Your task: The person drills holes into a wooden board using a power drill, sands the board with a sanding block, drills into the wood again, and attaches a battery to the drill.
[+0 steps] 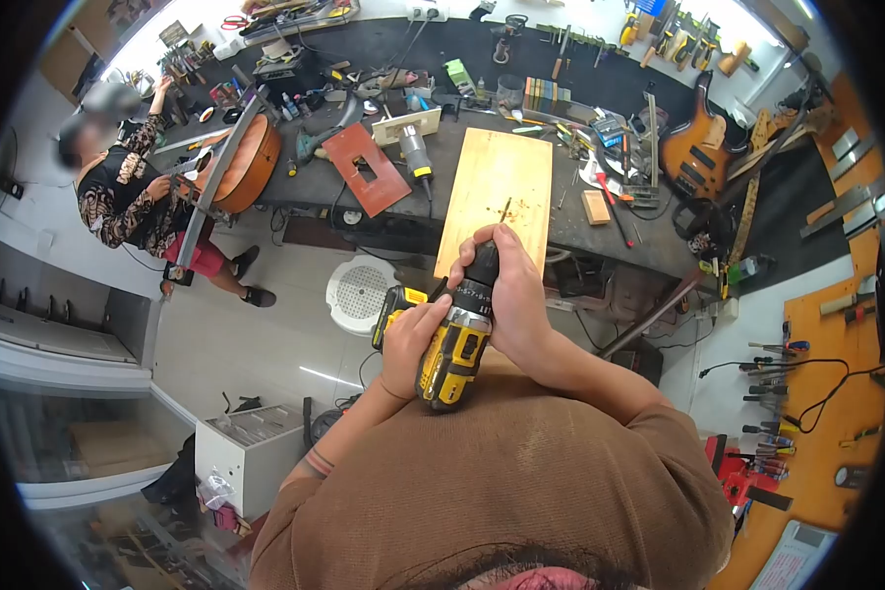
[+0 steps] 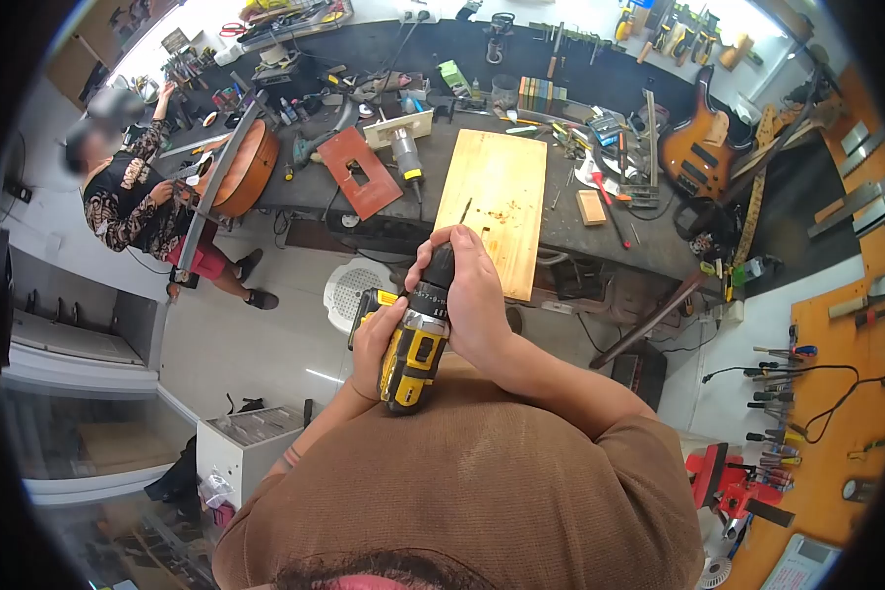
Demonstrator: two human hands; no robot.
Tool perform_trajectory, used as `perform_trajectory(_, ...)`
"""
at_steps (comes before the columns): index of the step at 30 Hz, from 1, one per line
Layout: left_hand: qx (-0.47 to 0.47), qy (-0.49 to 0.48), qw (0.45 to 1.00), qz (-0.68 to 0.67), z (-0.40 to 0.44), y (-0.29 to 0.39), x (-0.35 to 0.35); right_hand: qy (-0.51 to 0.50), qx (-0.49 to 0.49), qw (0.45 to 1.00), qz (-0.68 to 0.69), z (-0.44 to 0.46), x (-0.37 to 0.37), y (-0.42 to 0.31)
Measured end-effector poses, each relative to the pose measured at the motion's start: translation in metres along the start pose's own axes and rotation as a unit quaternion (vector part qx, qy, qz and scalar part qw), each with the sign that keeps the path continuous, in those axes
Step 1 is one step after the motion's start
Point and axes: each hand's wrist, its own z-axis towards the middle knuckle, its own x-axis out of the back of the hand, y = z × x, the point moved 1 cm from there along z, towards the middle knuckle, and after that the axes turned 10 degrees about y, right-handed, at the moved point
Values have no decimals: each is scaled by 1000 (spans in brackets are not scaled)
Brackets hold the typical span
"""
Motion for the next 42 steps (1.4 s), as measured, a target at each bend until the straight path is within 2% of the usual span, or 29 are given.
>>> perform_trajectory(6, 21, 7, 1000, -20, -13, -8, 1, -35, -67, 996, 57, 3, 2, 4)
perform_trajectory(11, 36, 28, 997, -66, -20, -13, -4, -123, -139, 980, 73, 19, 1, 2)
perform_trajectory(12, 75, -12, 994, -73, -25, -13, -1, -147, -155, 974, 78, 26, 6, 4)
perform_trajectory(13, 187, -23, 972, -143, -48, -28, -6, -169, -172, 967, 83, 32, 11, 6)
perform_trajectory(15, 383, -32, 881, -278, -100, -61, -24, -219, -189, 950, 121, 43, 15, 6)
perform_trajectory(17, 455, -9, 828, -327, -124, -72, -33, -249, -197, 938, 140, 50, 14, 8)
perform_trajectory(18, 466, 6, 819, -334, -125, -78, -35, -235, -198, 942, 131, 50, 10, 7)
perform_trajectory(20, 264, -25, 953, -149, -74, -51, -18, -164, -192, 967, 42, 53, 7, 3)
perform_trajectory(21, 61, -45, 997, 16, -26, -25, -5, -126, -189, 974, -2, 57, 8, 2)
perform_trajectory(22, 44, -71, 994, 71, -11, -19, -4, -96, -203, 974, 8, 68, 15, 7)
perform_trajectory(25, 193, -54, 978, -64, -31, -35, -23, -15, -225, 974, 22, 86, 28, 17)
perform_trajectory(26, 246, -57, 962, -100, -37, -40, -27, -20, -234, 972, -25, 94, 38, 18)
perform_trajectory(29, 414, 19, 884, -217, -45, -53, -38, 2, -189, 980, -63, 119, 68, 28)
perform_trajectory(30, 372, 11, 920, -121, -36, -53, -37, -60, -163, 980, -100, 148, 118, 50)
perform_trajectory(31, 331, 7, 943, -18, -27, -53, -37, -33, -123, 964, -234, 163, 151, 53)
perform_trajectory(32, 308, 19, 951, 24, -24, -58, -37, -8, -78, 928, -363, 179, 185, 51)
perform_trajectory(33, 285, 29, 956, 68, -22, -62, -36, -2, 16, 876, -482, 209, 239, 60)
perform_trajectory(34, 328, 24, 943, 53, -18, -63, -35, 2, 106, 801, -589, 236, 284, 61)
perform_trajectory(36, 361, 22, 927, 101, -27, -71, -37, -6, 196, 657, -728, 277, 319, 24)
perform_trajectory(37, 366, 18, 920, 142, -27, -74, -39, -18, 251, 599, -761, 299, 334, 14)
perform_trajectory(39, 441, 31, 884, 151, -26, -75, -47, -69, 297, 562, -769, 346, 348, -6)
perform_trajectory(41, 566, 119, 811, 85, -39, -81, -56, -94, 313, 495, -805, 382, 351, -8)
perform_trajectory(42, 607, 155, 776, 79, -31, -78, -63, -90, 317, 494, -805, 397, 346, -4)
